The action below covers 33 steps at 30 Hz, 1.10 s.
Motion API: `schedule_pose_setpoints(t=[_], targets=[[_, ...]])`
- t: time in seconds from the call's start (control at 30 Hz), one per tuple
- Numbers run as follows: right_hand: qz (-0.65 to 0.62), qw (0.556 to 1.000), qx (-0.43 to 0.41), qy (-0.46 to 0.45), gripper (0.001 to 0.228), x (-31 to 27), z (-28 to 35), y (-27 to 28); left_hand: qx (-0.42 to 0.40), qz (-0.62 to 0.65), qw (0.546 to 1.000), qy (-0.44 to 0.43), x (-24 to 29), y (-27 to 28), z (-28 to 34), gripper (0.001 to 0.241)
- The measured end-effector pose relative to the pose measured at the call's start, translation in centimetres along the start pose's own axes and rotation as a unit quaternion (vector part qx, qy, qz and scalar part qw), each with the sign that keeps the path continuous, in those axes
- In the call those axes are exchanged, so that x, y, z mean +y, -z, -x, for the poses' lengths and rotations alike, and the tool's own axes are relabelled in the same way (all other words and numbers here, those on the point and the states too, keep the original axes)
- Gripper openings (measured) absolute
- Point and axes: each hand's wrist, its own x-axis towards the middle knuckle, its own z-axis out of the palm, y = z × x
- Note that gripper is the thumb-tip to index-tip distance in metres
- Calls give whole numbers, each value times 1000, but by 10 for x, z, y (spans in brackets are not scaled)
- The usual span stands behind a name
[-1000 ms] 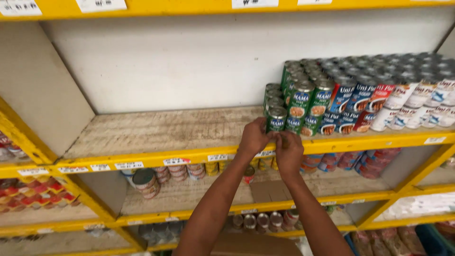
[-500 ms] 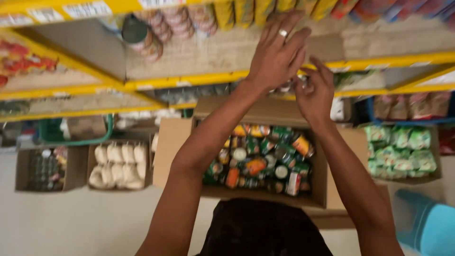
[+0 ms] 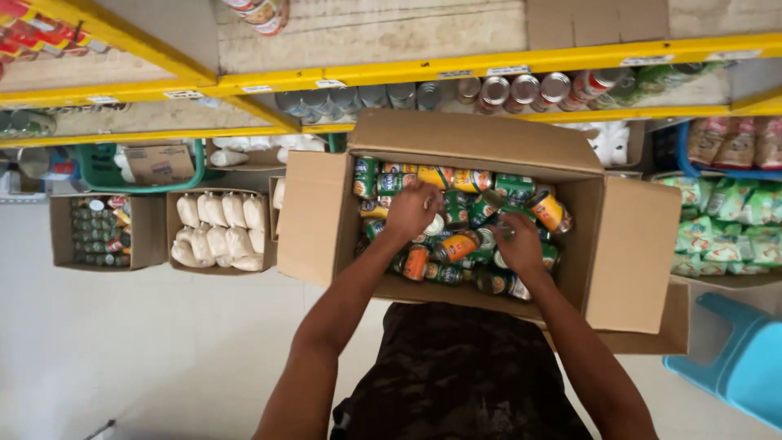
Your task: Stocking canned goods from a cardboard box onto grocery store shelves.
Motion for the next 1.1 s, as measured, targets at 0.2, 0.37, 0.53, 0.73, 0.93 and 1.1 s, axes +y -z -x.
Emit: schedule_pose_setpoints(t=[0.2, 0.37, 0.53, 0.73, 0.93, 1.1], targets=[[97, 993, 72, -1, 59, 12, 15, -9, -56, 6, 996, 63, -32, -38, 51, 17], [73, 994, 43, -64, 70, 54, 19, -14, -90, 19, 993, 76, -10, -56, 60, 16], [49, 996, 12, -74, 72, 59, 18, -8, -105, 63, 992, 33, 10, -83, 53, 14], [57, 996, -3, -73, 74, 60, 16, -4, -143, 76, 987, -10, 25, -111, 47, 13], [-34, 988, 3, -147, 71, 42, 20, 4, -152, 168, 973, 48, 32, -140, 53, 24], [-137, 982, 35, -125, 70, 21, 21, 7, -106, 318, 931, 143, 43, -147, 52, 37]])
